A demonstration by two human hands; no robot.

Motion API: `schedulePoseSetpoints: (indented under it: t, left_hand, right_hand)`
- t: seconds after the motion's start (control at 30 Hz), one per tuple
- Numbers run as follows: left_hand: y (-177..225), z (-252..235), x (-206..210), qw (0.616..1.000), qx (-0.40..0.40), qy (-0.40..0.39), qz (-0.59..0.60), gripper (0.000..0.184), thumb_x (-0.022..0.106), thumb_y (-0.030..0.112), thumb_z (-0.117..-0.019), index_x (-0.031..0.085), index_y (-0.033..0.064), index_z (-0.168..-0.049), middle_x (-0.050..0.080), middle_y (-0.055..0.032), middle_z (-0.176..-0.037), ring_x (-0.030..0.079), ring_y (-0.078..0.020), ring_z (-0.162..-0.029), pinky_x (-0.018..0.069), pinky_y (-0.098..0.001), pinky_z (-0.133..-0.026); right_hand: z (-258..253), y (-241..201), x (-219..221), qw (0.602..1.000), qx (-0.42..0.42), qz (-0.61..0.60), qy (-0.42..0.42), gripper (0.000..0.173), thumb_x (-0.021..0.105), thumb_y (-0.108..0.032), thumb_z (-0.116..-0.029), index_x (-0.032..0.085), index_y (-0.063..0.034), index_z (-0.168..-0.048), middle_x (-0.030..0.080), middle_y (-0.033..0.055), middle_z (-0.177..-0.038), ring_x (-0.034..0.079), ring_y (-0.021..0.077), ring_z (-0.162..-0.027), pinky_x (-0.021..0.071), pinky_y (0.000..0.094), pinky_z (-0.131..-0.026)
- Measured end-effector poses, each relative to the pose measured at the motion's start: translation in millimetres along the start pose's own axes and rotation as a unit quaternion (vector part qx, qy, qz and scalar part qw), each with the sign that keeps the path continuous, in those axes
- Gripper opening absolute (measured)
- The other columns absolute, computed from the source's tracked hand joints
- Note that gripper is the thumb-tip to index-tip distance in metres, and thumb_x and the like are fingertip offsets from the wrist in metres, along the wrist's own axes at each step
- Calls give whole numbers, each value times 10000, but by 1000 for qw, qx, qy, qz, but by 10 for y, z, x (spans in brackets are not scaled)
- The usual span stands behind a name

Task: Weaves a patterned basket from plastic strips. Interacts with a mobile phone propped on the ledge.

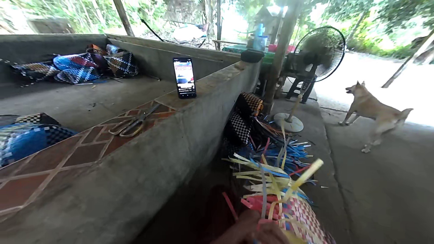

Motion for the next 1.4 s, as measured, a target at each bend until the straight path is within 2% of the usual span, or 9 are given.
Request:
schedulePoseSetpoints:
  t: [0.2, 0.37, 0.43, 0.5, 0.57, 0.8, 0.97, 1.2, 1.4]
  left_hand:
    - [-128, -51, 149, 995, 19, 102, 4, 468, 646, 433, -989, 725, 17, -1190, 716, -219, -1177, 661, -377, -1168, 471, -608, -1052]
    - [-255, 233, -79, 968, 71, 239, -11, 421, 645, 418, -986, 750, 67, -1194, 660, -191, -1323, 535, -375, -1338, 346, -563, -1183]
    - [-231, 436, -515, 942, 127, 308, 45, 284, 634, 256, -1000, 753, 37, -1136, 704, -146, -1192, 636, -276, -1179, 483, -465, -1076]
    - [-84, 713, -1116, 923, 128, 346, 106, 317, 541, 178, -1046, 656, -14, -1271, 694, -145, -1193, 701, -210, -1038, 578, -407, -962]
    - [45, 942, -1726, 885, 141, 432, 100, 392, 472, 188, -1058, 573, -53, -1351, 683, -166, -1162, 689, -201, -986, 570, -390, -922]
    - [-18, 1230, -3764, 708, 177, 683, 21, 452, 512, 181, -1069, 463, -49, -1455, 491, -287, -1470, 522, -365, -1326, 458, -479, -1090]
    - [-192, 1000, -4588, 663, 181, 678, 261, 577, 531, 263, -1063, 348, 97, -1584, 308, -174, -1646, 342, -311, -1490, 357, -520, -1160]
    - [-313, 735, -4866, 670, 155, 637, 348, 513, 458, 262, -1078, 387, 102, -1560, 415, -149, -1581, 430, -274, -1430, 393, -508, -1133]
    - [-278, 759, -4819, 716, 161, 597, 324, 606, 484, 24, -970, 384, 115, -1561, 472, -145, -1531, 508, -257, -1346, 459, -484, -1063]
  right_hand:
    - [-116, 1002, -112, 970, 171, 175, -5, 305, 548, 32, -967, 726, 8, -1213, 675, 284, -1189, 640, 460, -1151, 502, 588, -1009]
    - [-173, 1105, -48, 977, 117, 181, 7, 209, 623, -43, -951, 763, 29, -1088, 708, 255, -1063, 693, 429, -1018, 559, 585, -885]
    - [-145, 1190, -29, 983, 60, 172, 17, 179, 634, -57, -942, 768, 27, -1025, 728, 235, -1050, 696, 444, -1018, 555, 607, -873]
    - [-111, 1253, 16, 984, 9, 172, 43, 167, 645, -67, -925, 785, -6, -993, 750, 193, -1016, 702, 440, -991, 558, 615, -836]
    - [-109, 1224, 41, 981, -5, 182, 68, 142, 664, -52, -895, 793, -17, -944, 755, 175, -951, 700, 439, -967, 559, 589, -835]
    - [-149, 1190, 119, 978, 55, 182, 80, 172, 644, -42, -931, 778, 31, -1012, 751, 231, -983, 697, 472, -986, 530, 611, -913]
    - [-138, 1286, 198, 976, 118, 164, 76, 248, 578, -80, -982, 754, 33, -1116, 737, 244, -1124, 679, 472, -1095, 469, 634, -1027]
    - [-151, 1167, 185, 970, 147, 176, 81, 239, 600, -58, -968, 748, 41, -1128, 727, 262, -1121, 663, 510, -1078, 479, 648, -986]
    - [-119, 1209, 215, 971, 119, 183, 100, 237, 598, -68, -973, 749, 35, -1125, 729, 259, -1091, 666, 511, -1042, 473, 660, -978]
Point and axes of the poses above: each hand's wrist, its own z-axis away from the middle knuckle, its own x-axis out of the palm, y = z × x, the point moved 1 cm from there along -z, towards the middle knuckle
